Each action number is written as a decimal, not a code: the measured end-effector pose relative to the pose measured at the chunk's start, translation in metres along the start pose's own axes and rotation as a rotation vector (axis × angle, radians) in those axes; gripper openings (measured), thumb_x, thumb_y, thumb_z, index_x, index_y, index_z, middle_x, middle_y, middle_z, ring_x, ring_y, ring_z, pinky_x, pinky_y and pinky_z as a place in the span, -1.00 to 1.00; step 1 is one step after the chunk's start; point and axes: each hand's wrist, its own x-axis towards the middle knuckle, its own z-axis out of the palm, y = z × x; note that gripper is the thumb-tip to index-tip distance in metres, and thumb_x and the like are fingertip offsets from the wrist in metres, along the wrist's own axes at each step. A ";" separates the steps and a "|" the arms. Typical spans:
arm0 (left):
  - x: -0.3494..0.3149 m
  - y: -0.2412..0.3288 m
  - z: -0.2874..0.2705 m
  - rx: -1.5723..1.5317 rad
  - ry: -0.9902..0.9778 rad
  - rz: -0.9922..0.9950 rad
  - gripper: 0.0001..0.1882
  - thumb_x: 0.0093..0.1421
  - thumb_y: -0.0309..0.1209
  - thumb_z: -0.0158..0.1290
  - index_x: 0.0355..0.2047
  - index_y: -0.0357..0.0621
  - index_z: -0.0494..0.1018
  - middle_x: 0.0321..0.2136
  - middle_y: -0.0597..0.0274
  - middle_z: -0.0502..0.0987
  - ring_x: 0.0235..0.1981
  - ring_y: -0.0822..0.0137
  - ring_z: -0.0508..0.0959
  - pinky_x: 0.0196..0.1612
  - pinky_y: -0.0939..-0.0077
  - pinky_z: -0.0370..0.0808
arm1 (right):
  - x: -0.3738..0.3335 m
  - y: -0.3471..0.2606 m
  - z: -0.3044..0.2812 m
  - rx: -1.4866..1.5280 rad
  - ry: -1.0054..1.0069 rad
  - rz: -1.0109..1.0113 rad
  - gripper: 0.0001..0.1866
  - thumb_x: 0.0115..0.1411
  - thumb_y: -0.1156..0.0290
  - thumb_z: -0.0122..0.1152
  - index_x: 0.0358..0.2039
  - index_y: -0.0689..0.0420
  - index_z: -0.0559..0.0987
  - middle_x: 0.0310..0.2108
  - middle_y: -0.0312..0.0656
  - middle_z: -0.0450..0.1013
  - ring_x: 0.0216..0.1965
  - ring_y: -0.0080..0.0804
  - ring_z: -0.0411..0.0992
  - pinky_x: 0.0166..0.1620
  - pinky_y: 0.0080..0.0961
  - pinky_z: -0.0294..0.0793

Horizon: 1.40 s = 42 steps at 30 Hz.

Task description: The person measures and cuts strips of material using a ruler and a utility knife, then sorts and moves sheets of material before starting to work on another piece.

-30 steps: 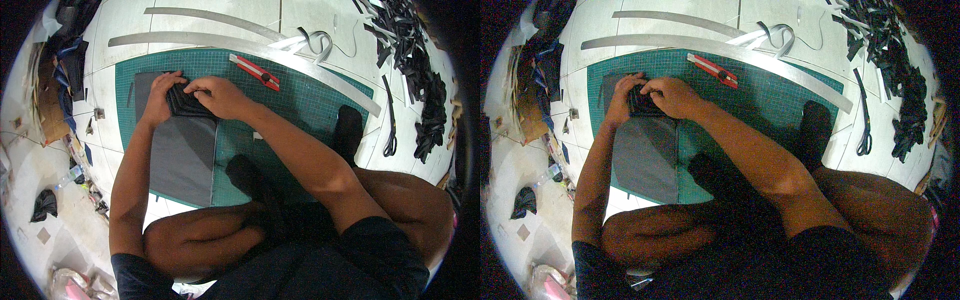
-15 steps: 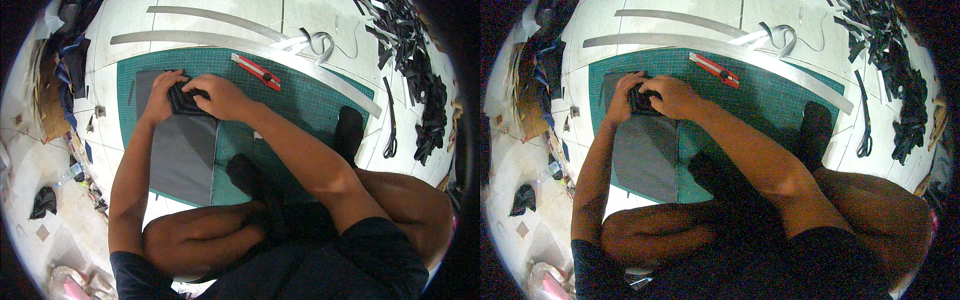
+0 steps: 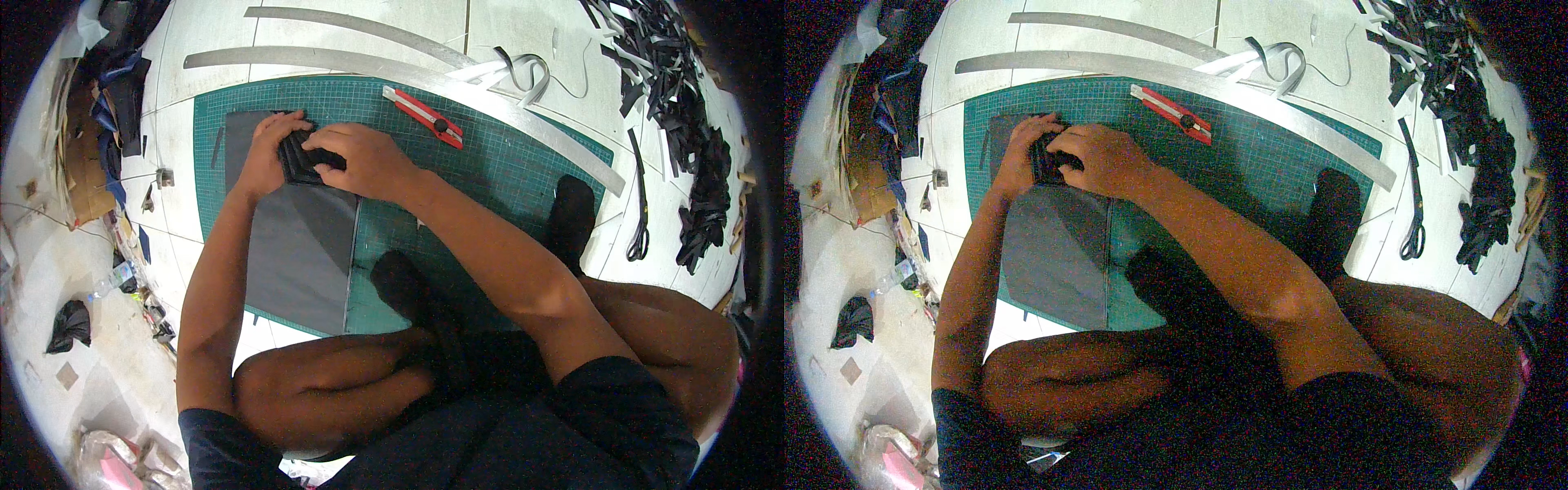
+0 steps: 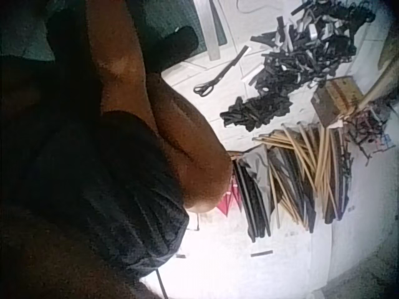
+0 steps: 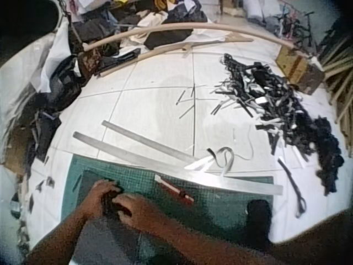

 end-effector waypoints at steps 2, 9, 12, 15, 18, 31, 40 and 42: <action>0.000 0.000 0.000 0.001 -0.007 -0.005 -0.52 -0.03 -0.40 0.24 -0.02 0.02 0.53 0.15 0.13 0.47 0.21 -0.01 0.31 0.32 0.16 0.13 | 0.001 -0.001 0.000 -0.010 -0.005 -0.003 -0.62 0.05 0.34 0.31 -0.08 0.08 0.58 -0.08 -0.14 0.52 -0.05 -0.13 0.49 0.04 -0.28 0.50; -0.001 -0.004 0.002 -0.005 -0.003 -0.022 -0.51 -0.03 -0.39 0.23 -0.02 0.01 0.52 0.15 0.13 0.47 0.21 -0.01 0.32 0.32 0.17 0.13 | 0.001 -0.002 0.002 -0.024 -0.019 0.011 -0.63 0.05 0.34 0.30 -0.08 0.09 0.59 -0.08 -0.15 0.52 -0.04 -0.14 0.49 0.04 -0.27 0.50; 0.000 0.000 0.001 0.000 0.000 0.005 -0.51 -0.04 -0.38 0.23 -0.01 0.01 0.52 0.15 0.12 0.47 0.21 0.00 0.32 0.32 0.17 0.13 | 0.000 -0.002 0.001 -0.025 -0.010 0.002 -0.63 0.06 0.35 0.30 -0.08 0.09 0.58 -0.08 -0.15 0.52 -0.04 -0.13 0.48 0.04 -0.27 0.50; 0.000 -0.002 -0.001 0.007 0.001 0.030 -0.51 -0.04 -0.37 0.24 -0.01 0.01 0.51 0.15 0.11 0.47 0.20 0.01 0.33 0.31 0.18 0.14 | 0.000 -0.001 0.002 -0.025 -0.007 -0.002 -0.63 0.05 0.35 0.30 -0.08 0.09 0.58 -0.08 -0.15 0.52 -0.04 -0.12 0.48 0.04 -0.27 0.50; 0.000 -0.003 -0.001 0.009 -0.001 0.016 -0.51 -0.03 -0.36 0.24 -0.01 0.01 0.52 0.14 0.11 0.47 0.20 0.01 0.34 0.31 0.18 0.14 | 0.000 0.000 0.003 -0.017 -0.008 -0.003 -0.63 0.05 0.35 0.29 -0.08 0.09 0.58 -0.08 -0.14 0.51 -0.05 -0.11 0.48 0.03 -0.26 0.50; 0.001 0.002 0.000 0.016 0.000 -0.005 -0.50 -0.05 -0.39 0.24 -0.02 -0.01 0.52 0.15 0.11 0.47 0.20 0.01 0.34 0.32 0.18 0.13 | -0.002 -0.002 0.003 -0.003 0.030 0.032 -0.68 0.08 0.41 0.23 -0.11 0.12 0.57 -0.14 -0.09 0.51 -0.11 -0.09 0.50 -0.04 -0.24 0.52; -0.001 0.003 0.000 0.029 -0.003 -0.023 -0.50 -0.04 -0.40 0.23 -0.01 0.01 0.52 0.16 0.11 0.45 0.22 -0.02 0.32 0.32 0.18 0.12 | 0.000 -0.005 0.003 0.023 0.057 0.106 -0.72 0.07 0.47 0.19 -0.15 0.10 0.50 -0.19 -0.09 0.49 -0.15 -0.06 0.50 -0.11 -0.22 0.52; 0.000 0.005 -0.001 0.024 0.000 -0.014 -0.50 -0.04 -0.40 0.23 -0.01 0.01 0.52 0.16 0.12 0.45 0.22 -0.02 0.31 0.32 0.18 0.12 | 0.000 -0.003 0.004 0.023 0.067 0.099 -0.73 0.06 0.49 0.19 -0.17 0.10 0.48 -0.17 -0.10 0.48 -0.13 -0.07 0.50 -0.12 -0.23 0.53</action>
